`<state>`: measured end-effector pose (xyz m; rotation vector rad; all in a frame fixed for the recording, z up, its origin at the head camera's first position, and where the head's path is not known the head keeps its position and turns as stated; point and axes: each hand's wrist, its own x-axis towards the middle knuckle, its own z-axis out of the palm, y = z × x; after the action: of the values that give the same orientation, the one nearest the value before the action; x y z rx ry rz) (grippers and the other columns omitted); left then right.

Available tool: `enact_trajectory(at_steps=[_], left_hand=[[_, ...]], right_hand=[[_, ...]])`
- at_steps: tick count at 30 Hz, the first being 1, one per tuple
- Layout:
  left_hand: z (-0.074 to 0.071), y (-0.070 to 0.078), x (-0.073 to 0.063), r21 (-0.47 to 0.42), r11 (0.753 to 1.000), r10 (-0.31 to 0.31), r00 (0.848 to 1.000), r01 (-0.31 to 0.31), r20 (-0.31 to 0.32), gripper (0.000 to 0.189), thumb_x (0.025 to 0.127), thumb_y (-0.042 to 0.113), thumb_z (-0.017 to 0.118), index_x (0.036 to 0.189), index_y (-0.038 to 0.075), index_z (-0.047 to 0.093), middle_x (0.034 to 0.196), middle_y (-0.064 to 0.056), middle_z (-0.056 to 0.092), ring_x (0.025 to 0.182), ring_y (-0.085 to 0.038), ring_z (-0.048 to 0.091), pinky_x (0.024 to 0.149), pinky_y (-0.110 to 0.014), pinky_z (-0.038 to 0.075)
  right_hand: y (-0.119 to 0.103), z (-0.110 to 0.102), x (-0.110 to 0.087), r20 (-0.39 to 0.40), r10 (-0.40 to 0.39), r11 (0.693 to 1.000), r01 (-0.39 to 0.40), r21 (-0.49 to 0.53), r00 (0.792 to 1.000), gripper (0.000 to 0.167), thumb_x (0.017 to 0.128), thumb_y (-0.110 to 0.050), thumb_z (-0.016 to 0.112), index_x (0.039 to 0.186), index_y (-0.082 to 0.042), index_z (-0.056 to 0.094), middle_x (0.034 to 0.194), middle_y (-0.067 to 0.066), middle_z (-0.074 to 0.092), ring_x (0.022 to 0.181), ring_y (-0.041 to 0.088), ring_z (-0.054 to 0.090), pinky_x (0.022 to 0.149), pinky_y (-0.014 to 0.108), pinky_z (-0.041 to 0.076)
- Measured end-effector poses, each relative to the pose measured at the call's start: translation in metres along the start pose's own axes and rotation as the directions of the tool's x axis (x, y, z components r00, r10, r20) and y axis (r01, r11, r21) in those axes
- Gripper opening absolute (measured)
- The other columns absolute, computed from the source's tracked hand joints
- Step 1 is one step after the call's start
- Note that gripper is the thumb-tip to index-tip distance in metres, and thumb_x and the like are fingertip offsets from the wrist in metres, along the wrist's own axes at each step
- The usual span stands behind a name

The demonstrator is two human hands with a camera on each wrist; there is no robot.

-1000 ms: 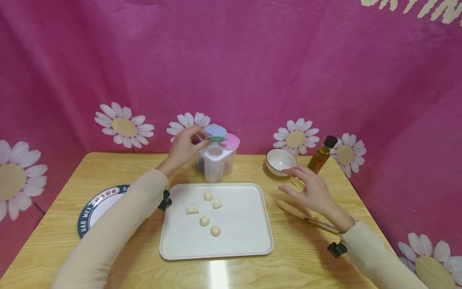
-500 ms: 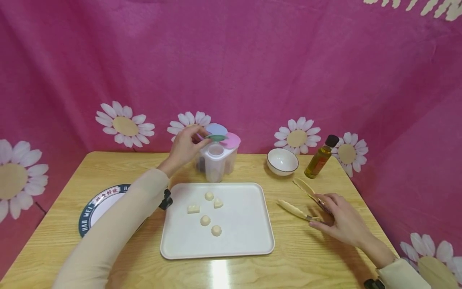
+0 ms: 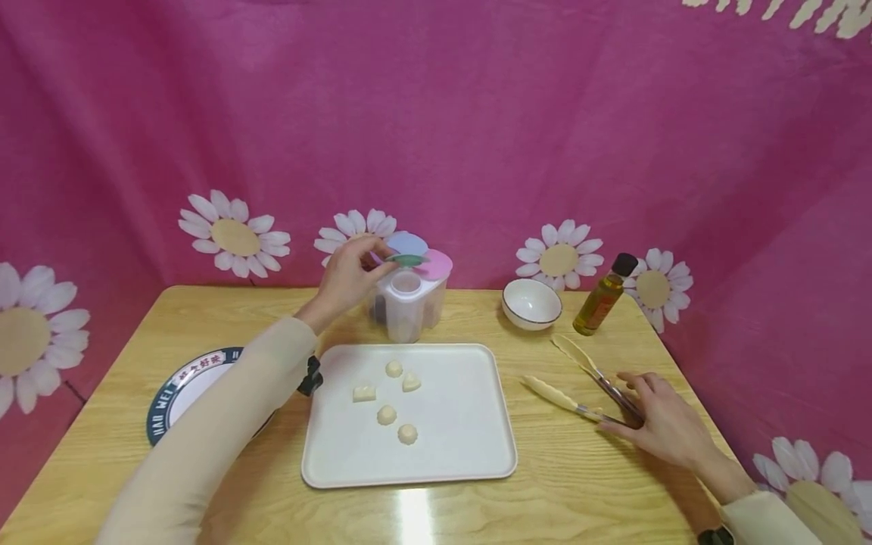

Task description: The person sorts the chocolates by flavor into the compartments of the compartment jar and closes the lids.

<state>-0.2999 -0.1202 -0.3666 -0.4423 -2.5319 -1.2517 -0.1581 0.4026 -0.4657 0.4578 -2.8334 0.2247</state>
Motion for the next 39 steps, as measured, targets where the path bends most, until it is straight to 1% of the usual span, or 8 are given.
enact_trajectory(at_steps=[4,6,9,13,19,26,31,39], left_hand=[[-0.001,-0.002,-0.001,0.003,1.000,0.002,1.000,-0.002,0.007,0.018,0.097,0.018,0.077,0.112,0.008,0.072,0.114,-0.011,0.068,0.094,-0.028,0.067,0.084,-0.038,0.059],[-0.001,-0.003,-0.001,0.002,1.000,0.004,1.000,-0.004,0.012,0.018,0.097,0.018,0.077,0.112,0.008,0.072,0.114,-0.011,0.068,0.094,-0.027,0.067,0.084,-0.038,0.059],[-0.001,-0.003,-0.001,0.000,1.000,0.006,1.000,-0.006,0.010,0.018,0.097,0.017,0.078,0.112,0.008,0.072,0.115,-0.011,0.068,0.094,-0.027,0.067,0.084,-0.038,0.059],[-0.001,-0.002,-0.001,0.002,1.000,0.010,1.000,-0.010,0.005,0.019,0.097,0.016,0.078,0.112,0.007,0.072,0.115,-0.012,0.068,0.094,-0.028,0.067,0.084,-0.038,0.059],[-0.003,0.000,-0.001,0.005,1.000,0.002,1.000,-0.002,0.012,0.019,0.097,0.016,0.077,0.113,0.007,0.072,0.115,-0.012,0.068,0.094,-0.028,0.067,0.083,-0.038,0.058],[-0.003,0.000,0.000,0.012,1.000,0.010,1.000,-0.010,0.008,0.018,0.097,0.016,0.077,0.112,0.007,0.073,0.113,-0.011,0.069,0.092,-0.027,0.067,0.080,-0.032,0.055],[-0.003,0.000,0.000,0.016,1.000,0.009,1.000,-0.009,0.005,0.018,0.097,0.016,0.077,0.112,0.007,0.073,0.113,-0.011,0.069,0.092,-0.027,0.067,0.079,-0.031,0.055],[-0.002,0.000,0.000,0.026,1.000,0.011,1.000,-0.011,0.008,0.017,0.097,0.016,0.077,0.111,0.007,0.073,0.112,-0.011,0.069,0.092,-0.027,0.067,0.079,-0.033,0.056]], right_hand=[[0.001,0.003,0.003,0.058,0.033,0.999,-0.031,-0.024,0.998,0.080,0.072,-0.065,0.088,0.125,-0.009,0.068,0.104,0.008,0.064,0.084,0.021,0.057,0.064,0.037,0.045],[0.001,0.004,0.003,0.086,0.061,0.998,-0.058,-0.027,0.994,0.076,0.073,-0.066,0.087,0.121,-0.010,0.070,0.099,0.005,0.061,0.081,0.018,0.053,0.061,0.033,0.041],[0.000,0.005,0.004,0.121,0.092,0.996,-0.089,-0.028,0.988,0.074,0.073,-0.069,0.086,0.117,-0.012,0.070,0.094,0.001,0.058,0.080,0.017,0.050,0.058,0.031,0.038],[-0.001,0.005,0.004,0.145,0.107,0.994,-0.104,-0.024,0.984,0.078,0.074,-0.072,0.084,0.119,-0.010,0.068,0.092,0.000,0.058,0.082,0.017,0.053,0.060,0.033,0.041],[-0.001,0.006,0.007,0.186,0.109,0.994,-0.112,0.002,0.977,0.077,0.077,-0.066,0.084,0.121,-0.006,0.065,0.086,-0.002,0.056,0.075,0.015,0.053,0.061,0.035,0.041],[-0.003,-0.002,0.008,0.156,0.113,0.991,-0.122,0.048,0.981,0.076,0.078,-0.061,0.087,0.127,-0.008,0.063,0.094,0.002,0.058,0.073,0.017,0.055,0.060,0.036,0.044],[-0.004,-0.014,0.011,0.098,0.069,0.995,-0.076,0.070,0.993,0.073,0.079,-0.056,0.088,0.128,-0.008,0.061,0.103,0.007,0.062,0.074,0.018,0.058,0.062,0.037,0.047],[-0.014,-0.031,0.019,0.033,0.024,0.999,-0.025,0.024,0.999,0.072,0.073,-0.057,0.091,0.124,-0.012,0.065,0.101,0.000,0.061,0.071,0.010,0.054,0.054,0.031,0.042]])
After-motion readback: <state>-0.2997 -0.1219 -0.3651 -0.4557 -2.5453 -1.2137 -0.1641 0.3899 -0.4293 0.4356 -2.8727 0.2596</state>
